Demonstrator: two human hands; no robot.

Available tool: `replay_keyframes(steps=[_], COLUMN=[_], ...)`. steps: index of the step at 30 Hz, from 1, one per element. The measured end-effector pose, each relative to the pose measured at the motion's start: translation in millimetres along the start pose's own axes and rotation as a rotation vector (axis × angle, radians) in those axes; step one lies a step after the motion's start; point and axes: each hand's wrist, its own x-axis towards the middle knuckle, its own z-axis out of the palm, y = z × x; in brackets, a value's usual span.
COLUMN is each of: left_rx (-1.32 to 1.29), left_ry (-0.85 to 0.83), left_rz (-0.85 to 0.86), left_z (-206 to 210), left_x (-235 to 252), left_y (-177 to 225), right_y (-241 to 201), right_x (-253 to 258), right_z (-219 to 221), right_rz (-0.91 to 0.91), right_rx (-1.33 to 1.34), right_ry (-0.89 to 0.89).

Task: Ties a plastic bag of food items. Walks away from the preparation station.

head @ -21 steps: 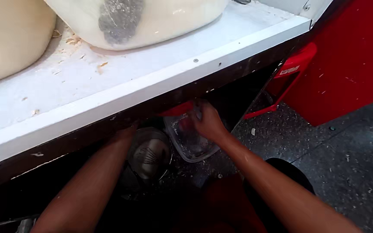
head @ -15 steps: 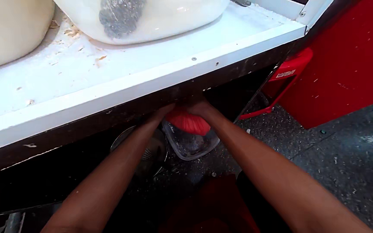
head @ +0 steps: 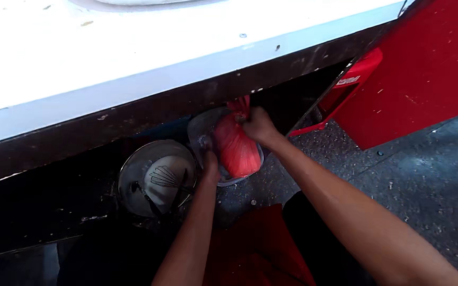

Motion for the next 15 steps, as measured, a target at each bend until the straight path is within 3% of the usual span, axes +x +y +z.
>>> replay_keyframes(steps=[1, 3, 6, 8, 10, 12, 15], left_rx=[-0.175, -0.525, -0.818, -0.87, -0.857, -0.75, -0.792], left_ry=[-0.057, -0.219, -0.356, -0.413, -0.386, -0.157, -0.194], left_rz=[-0.18, -0.347, -0.303, -0.243, -0.249, -0.327, -0.236], left_z=[3.0, 7.7, 23.0, 30.0, 32.8, 43.0, 37.2], left_x=[0.8, 1.0, 3.0, 6.3, -8.7, -44.5, -62.6], left_y=[-10.9, -28.6, -48.1, -51.8, -26.3, 35.8, 52.3], right_y=[-1.6, -7.5, -16.6, -16.1, -13.8, -13.9, -15.2], right_x=[0.5, 3.8, 10.1, 15.0, 19.7, 24.7, 31.5], right_z=[-2.2, -5.6, -9.3, -6.3, 0.3, 7.9, 19.9], right_rz=[-0.035, -0.089, -0.114, -0.11, -0.083, -0.05, -0.048], right_rx=[0.046, 0.15, 0.312, 0.385, 0.408, 0.412, 0.377], right_ry=[0.0, 0.003, 0.017, 0.02, 0.032, 0.064, 0.108])
